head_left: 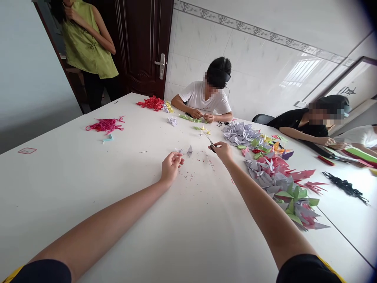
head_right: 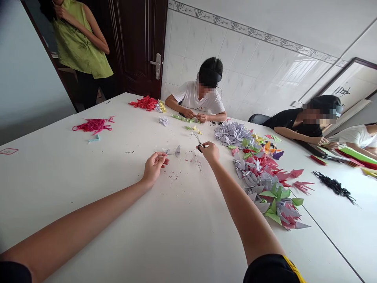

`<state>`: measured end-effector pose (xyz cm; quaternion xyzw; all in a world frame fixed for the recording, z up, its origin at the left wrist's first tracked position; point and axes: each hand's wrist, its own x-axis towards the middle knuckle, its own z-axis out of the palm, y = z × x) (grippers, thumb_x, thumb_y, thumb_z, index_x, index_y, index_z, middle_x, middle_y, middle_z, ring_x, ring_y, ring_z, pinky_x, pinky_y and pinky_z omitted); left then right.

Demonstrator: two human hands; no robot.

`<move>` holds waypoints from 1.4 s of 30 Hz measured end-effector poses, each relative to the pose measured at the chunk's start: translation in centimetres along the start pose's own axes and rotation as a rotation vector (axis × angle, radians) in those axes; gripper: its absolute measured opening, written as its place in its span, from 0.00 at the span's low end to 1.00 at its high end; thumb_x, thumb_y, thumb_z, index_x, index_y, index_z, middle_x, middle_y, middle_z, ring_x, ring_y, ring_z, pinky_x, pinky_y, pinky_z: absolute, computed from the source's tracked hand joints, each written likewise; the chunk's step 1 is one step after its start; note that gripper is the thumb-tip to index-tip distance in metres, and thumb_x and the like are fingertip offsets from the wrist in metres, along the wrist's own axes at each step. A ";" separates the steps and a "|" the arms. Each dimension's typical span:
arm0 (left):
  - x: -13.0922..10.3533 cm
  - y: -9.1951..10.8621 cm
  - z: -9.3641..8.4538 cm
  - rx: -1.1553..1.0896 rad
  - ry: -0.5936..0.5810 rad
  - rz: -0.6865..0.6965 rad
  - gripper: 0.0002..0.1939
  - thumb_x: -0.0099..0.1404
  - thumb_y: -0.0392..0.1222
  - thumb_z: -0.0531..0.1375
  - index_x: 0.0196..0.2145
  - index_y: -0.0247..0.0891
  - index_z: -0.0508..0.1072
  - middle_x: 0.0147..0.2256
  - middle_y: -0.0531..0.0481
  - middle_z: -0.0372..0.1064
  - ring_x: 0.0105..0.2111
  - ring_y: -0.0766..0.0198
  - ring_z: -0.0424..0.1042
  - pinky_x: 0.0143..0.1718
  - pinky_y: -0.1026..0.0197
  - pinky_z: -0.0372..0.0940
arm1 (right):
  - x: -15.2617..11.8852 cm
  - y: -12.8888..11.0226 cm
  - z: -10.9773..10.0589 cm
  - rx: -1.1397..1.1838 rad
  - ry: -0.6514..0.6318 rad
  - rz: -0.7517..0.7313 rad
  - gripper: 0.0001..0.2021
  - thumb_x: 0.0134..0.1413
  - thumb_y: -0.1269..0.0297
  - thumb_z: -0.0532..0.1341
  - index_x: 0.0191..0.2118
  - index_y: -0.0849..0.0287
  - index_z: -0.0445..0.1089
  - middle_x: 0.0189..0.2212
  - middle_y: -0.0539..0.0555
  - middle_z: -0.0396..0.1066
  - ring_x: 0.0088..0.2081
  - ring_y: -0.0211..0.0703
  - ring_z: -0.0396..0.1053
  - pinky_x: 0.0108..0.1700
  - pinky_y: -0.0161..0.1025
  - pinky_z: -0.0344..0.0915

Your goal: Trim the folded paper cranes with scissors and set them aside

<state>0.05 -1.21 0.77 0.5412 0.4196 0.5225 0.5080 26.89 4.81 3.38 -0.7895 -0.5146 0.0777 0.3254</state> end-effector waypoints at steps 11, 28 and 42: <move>-0.1 0.0 0.0 -0.005 -0.006 -0.013 0.08 0.63 0.43 0.57 0.38 0.38 0.72 0.33 0.47 0.74 0.36 0.61 0.74 0.38 0.59 0.66 | -6.6 1.4 -2.0 0.166 -0.301 -0.151 0.20 0.42 0.47 0.69 0.39 0.56 0.78 0.21 0.48 0.70 0.23 0.37 0.61 0.24 0.34 0.51; 0.0 -0.1 0.0 0.017 0.009 -0.011 0.07 0.62 0.40 0.56 0.36 0.38 0.73 0.33 0.48 0.73 0.37 0.61 0.73 0.40 0.59 0.67 | -6.8 1.7 -0.7 0.346 -0.433 -0.138 0.20 0.39 0.53 0.70 0.39 0.60 0.79 0.21 0.49 0.70 0.22 0.36 0.61 0.22 0.34 0.56; 0.0 -0.3 0.1 -0.136 -0.270 0.004 0.22 0.56 0.49 0.68 0.45 0.40 0.69 0.44 0.44 0.74 0.45 0.57 0.74 0.46 0.56 0.68 | -13.7 0.7 -4.0 0.550 -0.581 -0.091 0.24 0.40 0.47 0.72 0.41 0.60 0.79 0.21 0.49 0.66 0.26 0.40 0.68 0.24 0.35 0.58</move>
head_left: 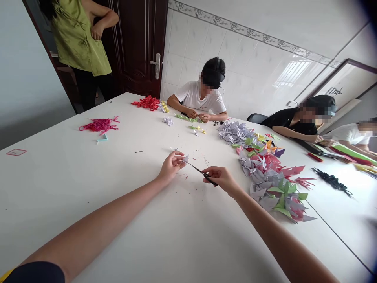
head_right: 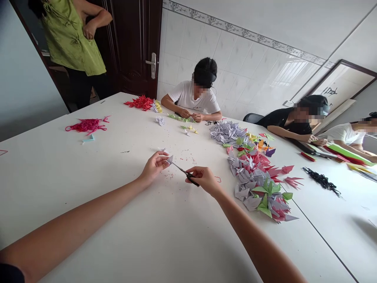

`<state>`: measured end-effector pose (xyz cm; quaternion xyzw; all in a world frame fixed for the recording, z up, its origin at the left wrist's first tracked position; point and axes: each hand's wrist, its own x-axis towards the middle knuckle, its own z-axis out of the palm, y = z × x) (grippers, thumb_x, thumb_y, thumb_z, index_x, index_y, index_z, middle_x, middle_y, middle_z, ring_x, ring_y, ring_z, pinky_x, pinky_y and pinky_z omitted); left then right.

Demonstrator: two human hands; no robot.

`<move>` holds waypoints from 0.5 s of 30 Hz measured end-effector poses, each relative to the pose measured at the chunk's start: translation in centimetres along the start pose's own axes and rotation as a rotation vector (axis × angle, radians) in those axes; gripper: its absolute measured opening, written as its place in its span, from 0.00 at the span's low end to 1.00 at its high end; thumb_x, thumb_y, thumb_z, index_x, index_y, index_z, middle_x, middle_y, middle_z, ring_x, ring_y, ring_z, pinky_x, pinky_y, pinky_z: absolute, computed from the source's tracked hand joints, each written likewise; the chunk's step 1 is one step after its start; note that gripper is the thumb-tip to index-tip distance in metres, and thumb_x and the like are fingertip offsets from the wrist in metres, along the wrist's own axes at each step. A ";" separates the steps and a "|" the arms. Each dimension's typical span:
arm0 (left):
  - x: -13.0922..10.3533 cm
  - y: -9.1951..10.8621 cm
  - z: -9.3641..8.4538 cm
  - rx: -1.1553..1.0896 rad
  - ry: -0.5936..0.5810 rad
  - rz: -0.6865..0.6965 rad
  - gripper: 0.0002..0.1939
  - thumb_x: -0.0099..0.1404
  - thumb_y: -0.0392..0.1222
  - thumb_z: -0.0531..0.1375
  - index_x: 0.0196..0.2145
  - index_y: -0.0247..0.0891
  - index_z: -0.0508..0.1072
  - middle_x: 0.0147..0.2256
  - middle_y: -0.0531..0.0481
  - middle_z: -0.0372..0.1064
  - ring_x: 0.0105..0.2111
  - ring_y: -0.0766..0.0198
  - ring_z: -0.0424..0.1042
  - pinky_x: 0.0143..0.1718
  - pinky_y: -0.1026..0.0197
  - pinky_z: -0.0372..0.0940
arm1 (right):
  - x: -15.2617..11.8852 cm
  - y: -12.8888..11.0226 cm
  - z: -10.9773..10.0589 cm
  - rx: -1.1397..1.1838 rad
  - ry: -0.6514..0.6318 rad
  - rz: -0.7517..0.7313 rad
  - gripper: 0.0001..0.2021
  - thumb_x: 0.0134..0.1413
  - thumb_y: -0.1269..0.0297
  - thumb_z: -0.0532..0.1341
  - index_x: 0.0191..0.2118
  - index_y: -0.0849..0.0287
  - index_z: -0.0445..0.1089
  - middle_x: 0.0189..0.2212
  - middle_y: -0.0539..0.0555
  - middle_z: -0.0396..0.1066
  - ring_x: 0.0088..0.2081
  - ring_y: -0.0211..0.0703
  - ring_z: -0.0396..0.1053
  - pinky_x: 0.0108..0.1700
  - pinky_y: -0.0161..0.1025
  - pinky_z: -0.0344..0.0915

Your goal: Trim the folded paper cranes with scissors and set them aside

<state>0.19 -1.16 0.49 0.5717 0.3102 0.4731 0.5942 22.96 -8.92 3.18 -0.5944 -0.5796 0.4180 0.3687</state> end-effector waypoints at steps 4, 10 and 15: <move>0.0 0.0 0.0 -0.029 -0.018 -0.021 0.21 0.54 0.50 0.70 0.40 0.39 0.69 0.35 0.48 0.75 0.36 0.59 0.76 0.42 0.55 0.70 | -0.5 0.1 0.8 0.050 0.036 0.000 0.22 0.39 0.52 0.74 0.40 0.59 0.79 0.21 0.46 0.64 0.24 0.35 0.64 0.27 0.35 0.60; 0.0 0.1 0.0 -0.021 0.069 -0.061 0.23 0.54 0.52 0.70 0.44 0.39 0.70 0.32 0.49 0.75 0.33 0.60 0.76 0.42 0.54 0.71 | -1.3 1.0 1.8 0.136 0.204 -0.044 0.22 0.41 0.50 0.73 0.41 0.59 0.76 0.24 0.49 0.67 0.28 0.41 0.69 0.29 0.37 0.63; 0.2 0.0 0.0 -0.032 0.144 -0.069 0.18 0.54 0.51 0.69 0.36 0.38 0.72 0.30 0.49 0.75 0.31 0.61 0.75 0.43 0.52 0.71 | -1.6 2.1 2.5 0.064 0.278 -0.101 0.21 0.45 0.49 0.70 0.43 0.57 0.75 0.27 0.52 0.70 0.30 0.45 0.71 0.30 0.40 0.66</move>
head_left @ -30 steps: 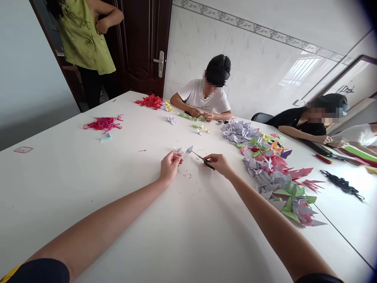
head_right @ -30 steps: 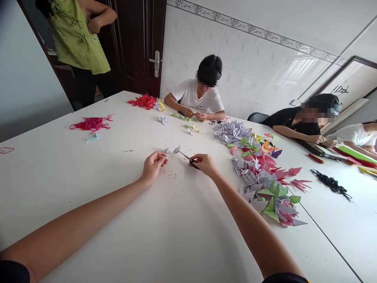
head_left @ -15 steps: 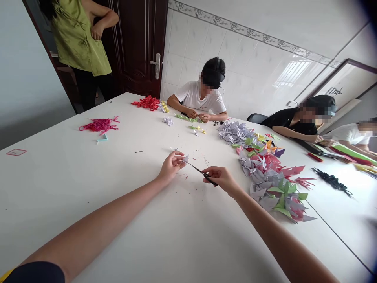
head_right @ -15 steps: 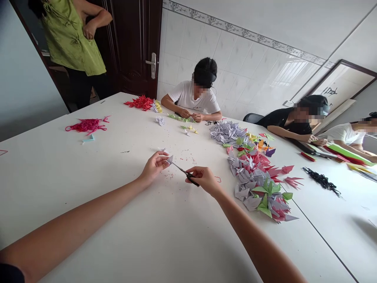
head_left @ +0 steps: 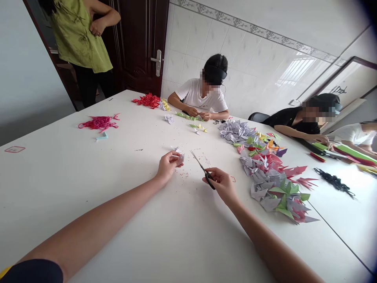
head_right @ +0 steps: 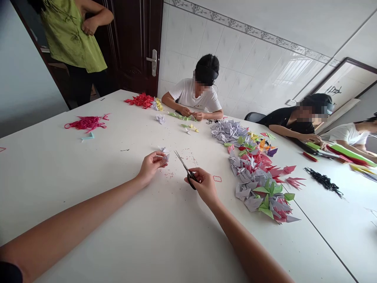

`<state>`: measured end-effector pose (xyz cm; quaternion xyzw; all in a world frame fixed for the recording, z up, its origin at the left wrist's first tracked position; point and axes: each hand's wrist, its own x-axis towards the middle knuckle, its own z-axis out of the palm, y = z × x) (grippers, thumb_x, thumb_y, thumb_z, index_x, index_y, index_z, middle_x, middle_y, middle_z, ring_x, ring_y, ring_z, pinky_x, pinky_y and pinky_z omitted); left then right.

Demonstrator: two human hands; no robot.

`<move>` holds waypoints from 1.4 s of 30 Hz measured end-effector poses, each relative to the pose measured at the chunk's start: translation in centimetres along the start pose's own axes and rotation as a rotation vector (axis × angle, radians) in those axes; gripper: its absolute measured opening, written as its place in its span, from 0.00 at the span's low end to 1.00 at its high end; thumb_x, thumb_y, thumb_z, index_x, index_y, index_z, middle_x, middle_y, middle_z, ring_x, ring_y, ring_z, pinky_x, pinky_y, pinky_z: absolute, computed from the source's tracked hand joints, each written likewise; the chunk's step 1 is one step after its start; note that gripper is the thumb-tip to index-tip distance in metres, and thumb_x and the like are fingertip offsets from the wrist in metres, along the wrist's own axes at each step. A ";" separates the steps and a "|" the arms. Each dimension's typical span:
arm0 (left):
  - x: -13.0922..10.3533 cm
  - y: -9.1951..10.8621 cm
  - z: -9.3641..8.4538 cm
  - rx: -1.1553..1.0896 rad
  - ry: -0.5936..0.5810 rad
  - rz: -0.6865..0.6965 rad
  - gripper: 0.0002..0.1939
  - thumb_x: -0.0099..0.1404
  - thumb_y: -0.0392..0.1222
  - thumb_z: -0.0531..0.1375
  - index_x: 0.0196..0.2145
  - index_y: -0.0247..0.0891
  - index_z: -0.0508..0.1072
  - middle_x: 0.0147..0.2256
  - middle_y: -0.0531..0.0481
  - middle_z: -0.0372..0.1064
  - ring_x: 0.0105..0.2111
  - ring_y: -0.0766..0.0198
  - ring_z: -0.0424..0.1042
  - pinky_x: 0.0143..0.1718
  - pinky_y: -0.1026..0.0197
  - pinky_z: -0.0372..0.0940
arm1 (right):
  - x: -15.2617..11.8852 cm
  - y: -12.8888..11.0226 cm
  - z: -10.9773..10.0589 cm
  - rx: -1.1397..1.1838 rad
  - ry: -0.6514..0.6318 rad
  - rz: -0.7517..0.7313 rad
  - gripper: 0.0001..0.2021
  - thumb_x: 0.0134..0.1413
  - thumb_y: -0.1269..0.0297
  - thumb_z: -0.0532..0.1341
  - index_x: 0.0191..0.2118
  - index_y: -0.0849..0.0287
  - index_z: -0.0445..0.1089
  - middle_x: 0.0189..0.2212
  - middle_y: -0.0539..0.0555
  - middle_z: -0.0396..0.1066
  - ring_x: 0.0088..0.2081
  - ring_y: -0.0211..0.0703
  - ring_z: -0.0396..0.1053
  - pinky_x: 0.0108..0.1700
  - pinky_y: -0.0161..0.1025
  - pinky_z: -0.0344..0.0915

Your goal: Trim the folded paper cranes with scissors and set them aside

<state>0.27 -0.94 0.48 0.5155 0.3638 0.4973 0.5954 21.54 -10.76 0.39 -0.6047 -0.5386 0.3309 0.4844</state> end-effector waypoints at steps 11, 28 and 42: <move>0.0 0.0 0.0 0.052 0.042 0.005 0.18 0.52 0.51 0.71 0.32 0.36 0.73 0.28 0.48 0.75 0.29 0.60 0.75 0.40 0.52 0.71 | -0.4 0.0 0.0 -0.236 -0.073 -0.066 0.16 0.44 0.63 0.63 0.42 0.56 0.76 0.25 0.49 0.70 0.28 0.41 0.62 0.32 0.38 0.60; -0.2 0.4 0.3 0.073 0.033 0.003 0.22 0.48 0.56 0.72 0.29 0.35 0.72 0.28 0.48 0.74 0.28 0.60 0.75 0.38 0.55 0.71 | -0.3 0.2 -0.1 -0.251 -0.093 -0.099 0.16 0.45 0.64 0.63 0.42 0.56 0.76 0.25 0.48 0.70 0.27 0.39 0.62 0.33 0.37 0.60; -0.2 0.3 0.4 0.065 0.017 -0.003 0.14 0.54 0.43 0.69 0.30 0.36 0.67 0.26 0.52 0.73 0.27 0.62 0.76 0.35 0.58 0.71 | -0.4 -0.3 0.2 -0.323 -0.084 -0.157 0.15 0.45 0.66 0.61 0.42 0.56 0.77 0.25 0.49 0.71 0.27 0.39 0.58 0.32 0.36 0.58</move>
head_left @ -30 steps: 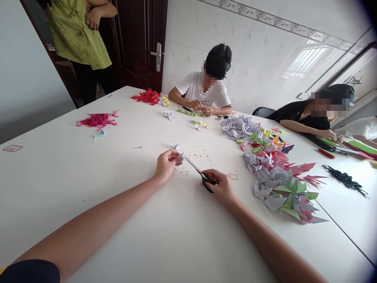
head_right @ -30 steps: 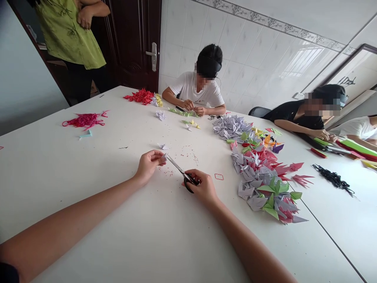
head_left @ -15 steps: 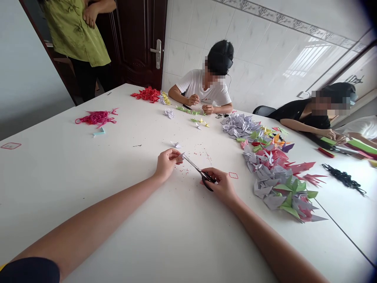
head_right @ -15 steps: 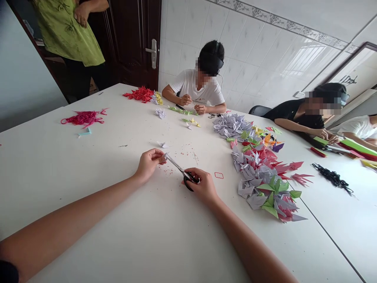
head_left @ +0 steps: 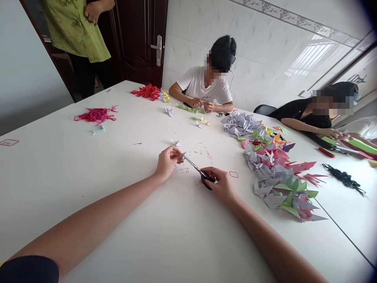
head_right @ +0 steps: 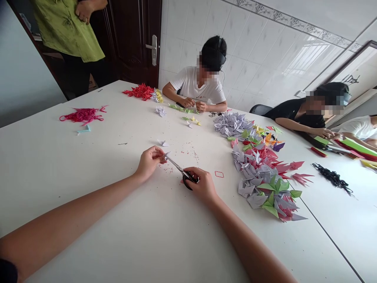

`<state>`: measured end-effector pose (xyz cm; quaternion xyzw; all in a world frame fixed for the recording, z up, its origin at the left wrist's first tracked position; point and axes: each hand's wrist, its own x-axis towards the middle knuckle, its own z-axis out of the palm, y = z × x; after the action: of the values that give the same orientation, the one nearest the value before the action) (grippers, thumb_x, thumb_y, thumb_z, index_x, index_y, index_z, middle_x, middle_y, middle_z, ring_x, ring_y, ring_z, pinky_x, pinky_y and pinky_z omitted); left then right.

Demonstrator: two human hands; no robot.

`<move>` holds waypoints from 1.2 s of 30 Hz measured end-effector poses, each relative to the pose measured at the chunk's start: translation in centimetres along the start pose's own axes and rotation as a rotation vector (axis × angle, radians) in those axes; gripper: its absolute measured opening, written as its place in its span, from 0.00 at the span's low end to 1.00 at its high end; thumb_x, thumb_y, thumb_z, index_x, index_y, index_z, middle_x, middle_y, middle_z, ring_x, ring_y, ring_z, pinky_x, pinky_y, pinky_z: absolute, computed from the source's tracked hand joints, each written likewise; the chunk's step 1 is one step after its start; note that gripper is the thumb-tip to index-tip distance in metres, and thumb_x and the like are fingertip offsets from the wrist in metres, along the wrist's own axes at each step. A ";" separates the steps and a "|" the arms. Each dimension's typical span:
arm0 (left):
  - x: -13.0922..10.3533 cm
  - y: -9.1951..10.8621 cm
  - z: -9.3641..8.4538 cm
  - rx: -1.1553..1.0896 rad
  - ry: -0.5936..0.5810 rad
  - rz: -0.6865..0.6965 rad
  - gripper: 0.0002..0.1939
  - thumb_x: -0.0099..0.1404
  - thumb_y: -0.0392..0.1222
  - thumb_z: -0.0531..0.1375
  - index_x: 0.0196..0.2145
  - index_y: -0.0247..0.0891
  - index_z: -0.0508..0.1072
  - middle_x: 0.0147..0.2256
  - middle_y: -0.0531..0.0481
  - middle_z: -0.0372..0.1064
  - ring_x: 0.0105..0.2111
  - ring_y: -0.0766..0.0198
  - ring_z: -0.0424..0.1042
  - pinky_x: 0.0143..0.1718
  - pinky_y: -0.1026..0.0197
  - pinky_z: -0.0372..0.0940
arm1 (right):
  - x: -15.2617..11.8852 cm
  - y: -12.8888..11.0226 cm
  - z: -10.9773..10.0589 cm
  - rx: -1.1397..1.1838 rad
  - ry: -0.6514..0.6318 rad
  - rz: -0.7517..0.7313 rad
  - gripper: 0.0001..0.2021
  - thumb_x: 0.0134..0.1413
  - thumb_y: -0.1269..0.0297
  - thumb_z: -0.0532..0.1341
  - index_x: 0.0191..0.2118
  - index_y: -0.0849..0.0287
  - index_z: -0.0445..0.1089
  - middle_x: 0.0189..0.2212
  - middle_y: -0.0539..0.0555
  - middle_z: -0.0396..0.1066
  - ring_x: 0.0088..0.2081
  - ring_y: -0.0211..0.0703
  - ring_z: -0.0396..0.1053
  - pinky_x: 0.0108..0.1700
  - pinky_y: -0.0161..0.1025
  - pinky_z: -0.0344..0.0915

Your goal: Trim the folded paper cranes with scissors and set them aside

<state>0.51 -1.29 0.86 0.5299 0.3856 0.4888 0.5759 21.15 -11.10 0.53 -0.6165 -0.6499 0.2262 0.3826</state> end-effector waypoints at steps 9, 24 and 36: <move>-0.1 -0.1 -0.1 0.017 -0.007 0.010 0.12 0.56 0.40 0.67 0.33 0.37 0.66 0.27 0.51 0.73 0.27 0.62 0.76 0.34 0.59 0.70 | 0.0 -0.2 0.0 -0.025 0.006 -0.007 0.14 0.44 0.66 0.63 0.40 0.57 0.78 0.24 0.49 0.71 0.26 0.38 0.57 0.31 0.36 0.58; -0.2 0.0 -0.1 0.024 -0.029 0.013 0.11 0.57 0.35 0.64 0.37 0.38 0.66 0.27 0.52 0.74 0.27 0.63 0.75 0.36 0.59 0.70 | 0.0 -0.7 0.3 -0.020 0.013 -0.005 0.14 0.45 0.62 0.65 0.40 0.57 0.78 0.23 0.48 0.68 0.25 0.37 0.55 0.29 0.36 0.56; -0.2 0.0 0.0 0.004 -0.039 0.015 0.13 0.56 0.37 0.65 0.37 0.38 0.67 0.27 0.51 0.74 0.27 0.63 0.75 0.36 0.57 0.71 | -0.1 -1.0 0.4 0.012 -0.013 0.033 0.14 0.45 0.63 0.63 0.40 0.58 0.76 0.23 0.49 0.70 0.25 0.38 0.59 0.31 0.38 0.57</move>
<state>0.48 -1.49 0.82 0.5432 0.3714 0.4818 0.5786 20.22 -11.25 1.10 -0.6234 -0.6407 0.2404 0.3782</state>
